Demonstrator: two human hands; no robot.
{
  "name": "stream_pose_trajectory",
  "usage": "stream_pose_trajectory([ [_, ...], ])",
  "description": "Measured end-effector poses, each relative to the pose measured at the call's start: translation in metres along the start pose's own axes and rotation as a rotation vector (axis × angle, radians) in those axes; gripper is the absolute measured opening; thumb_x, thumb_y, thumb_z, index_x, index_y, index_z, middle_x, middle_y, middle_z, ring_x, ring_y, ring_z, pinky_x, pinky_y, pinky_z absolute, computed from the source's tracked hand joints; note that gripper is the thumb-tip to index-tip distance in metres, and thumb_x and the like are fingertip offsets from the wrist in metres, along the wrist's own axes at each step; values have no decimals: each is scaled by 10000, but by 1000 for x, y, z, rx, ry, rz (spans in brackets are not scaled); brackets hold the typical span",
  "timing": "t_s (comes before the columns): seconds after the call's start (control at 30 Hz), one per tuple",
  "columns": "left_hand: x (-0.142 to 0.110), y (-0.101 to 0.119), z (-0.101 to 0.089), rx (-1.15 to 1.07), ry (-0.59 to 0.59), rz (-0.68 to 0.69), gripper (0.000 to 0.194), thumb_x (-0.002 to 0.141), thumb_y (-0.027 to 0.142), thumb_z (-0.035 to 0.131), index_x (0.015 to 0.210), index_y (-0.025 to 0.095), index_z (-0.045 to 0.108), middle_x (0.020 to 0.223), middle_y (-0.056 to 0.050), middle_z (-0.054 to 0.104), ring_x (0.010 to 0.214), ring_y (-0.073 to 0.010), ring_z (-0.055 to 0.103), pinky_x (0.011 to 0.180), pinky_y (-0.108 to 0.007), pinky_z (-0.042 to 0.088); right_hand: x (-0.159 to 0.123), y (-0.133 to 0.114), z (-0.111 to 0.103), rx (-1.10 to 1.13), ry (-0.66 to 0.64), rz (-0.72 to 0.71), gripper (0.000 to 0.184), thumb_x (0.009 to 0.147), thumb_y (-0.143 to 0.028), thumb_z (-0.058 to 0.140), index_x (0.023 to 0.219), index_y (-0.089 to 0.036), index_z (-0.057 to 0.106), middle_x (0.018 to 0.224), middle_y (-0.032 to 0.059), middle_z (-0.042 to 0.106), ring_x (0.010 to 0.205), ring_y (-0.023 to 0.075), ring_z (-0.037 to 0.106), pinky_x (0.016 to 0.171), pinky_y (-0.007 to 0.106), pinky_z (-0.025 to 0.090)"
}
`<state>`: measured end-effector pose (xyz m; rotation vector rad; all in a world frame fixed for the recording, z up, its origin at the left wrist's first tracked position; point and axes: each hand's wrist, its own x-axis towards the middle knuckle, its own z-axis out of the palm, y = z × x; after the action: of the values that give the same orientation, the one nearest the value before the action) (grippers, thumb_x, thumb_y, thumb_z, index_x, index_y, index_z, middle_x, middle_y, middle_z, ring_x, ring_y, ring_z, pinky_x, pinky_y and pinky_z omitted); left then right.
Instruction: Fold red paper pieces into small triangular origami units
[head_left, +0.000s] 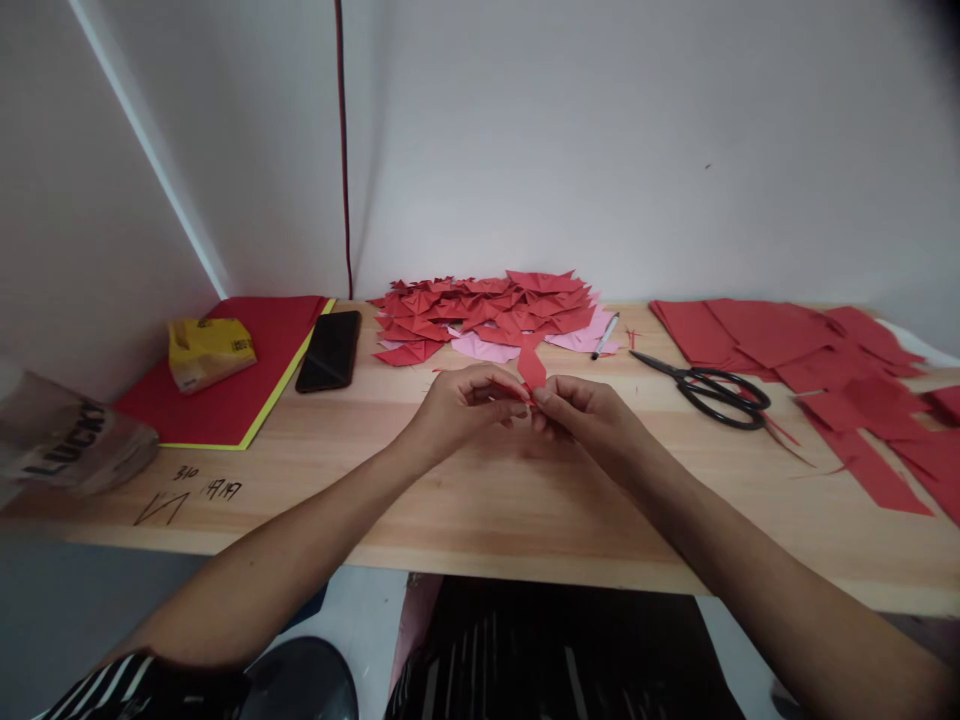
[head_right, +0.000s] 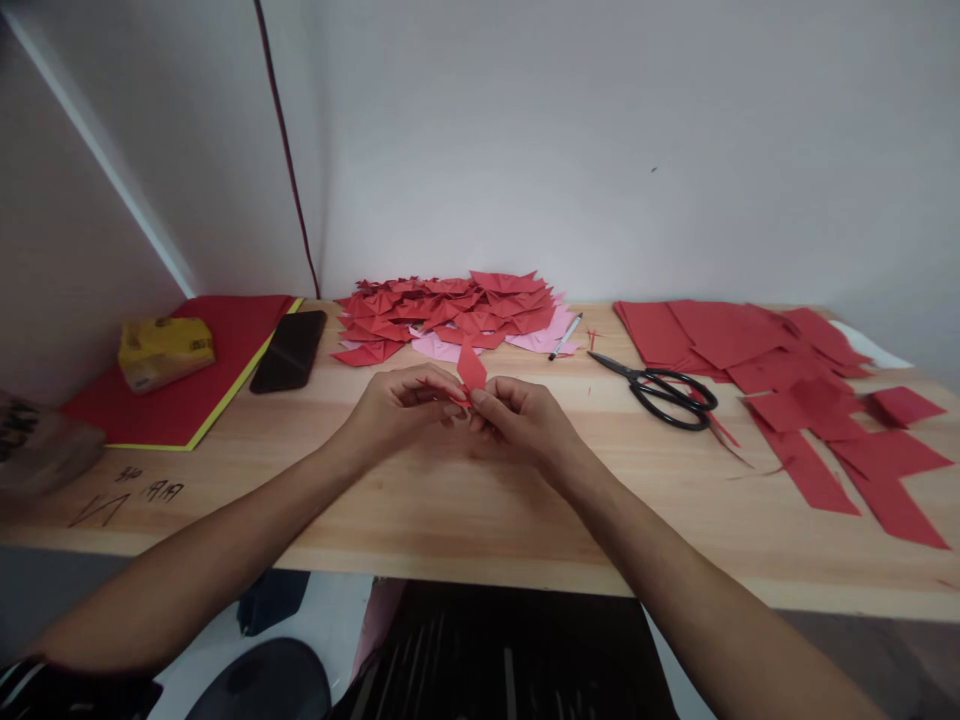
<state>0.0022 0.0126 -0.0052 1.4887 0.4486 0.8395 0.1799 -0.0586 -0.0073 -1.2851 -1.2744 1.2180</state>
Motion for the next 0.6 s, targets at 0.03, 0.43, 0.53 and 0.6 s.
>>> stream_pose_trajectory([
  [0.03,0,0,0,21,-1,12,145,706,204,783,820,140,721,850,-30,681,717,-119,666,621,-224,543,0,0,0,-9,8,-15,405,827,-551,650,688,-178,571,649,-6,612,528,80,484,507,226,348],
  [0.43,0,5,1,89,51,-110,227,689,318,799,743,119,705,707,-29,656,588,-97,588,552,-222,474,-1,0,4,-46,-22,-31,423,831,-585,615,705,-183,581,673,22,640,560,107,527,548,247,408],
  [0.53,0,6,3,82,70,-127,231,668,313,807,740,117,708,695,-27,657,581,-95,573,546,-220,455,0,1,5,-29,-16,-40,422,818,-584,630,696,-184,576,662,20,640,549,104,524,541,246,409],
  [0.6,0,7,5,65,106,-123,226,655,301,811,735,115,709,696,-27,661,586,-94,564,550,-223,444,0,0,6,-23,7,-55,405,828,-563,631,698,-182,582,664,17,637,551,101,523,540,242,409],
])
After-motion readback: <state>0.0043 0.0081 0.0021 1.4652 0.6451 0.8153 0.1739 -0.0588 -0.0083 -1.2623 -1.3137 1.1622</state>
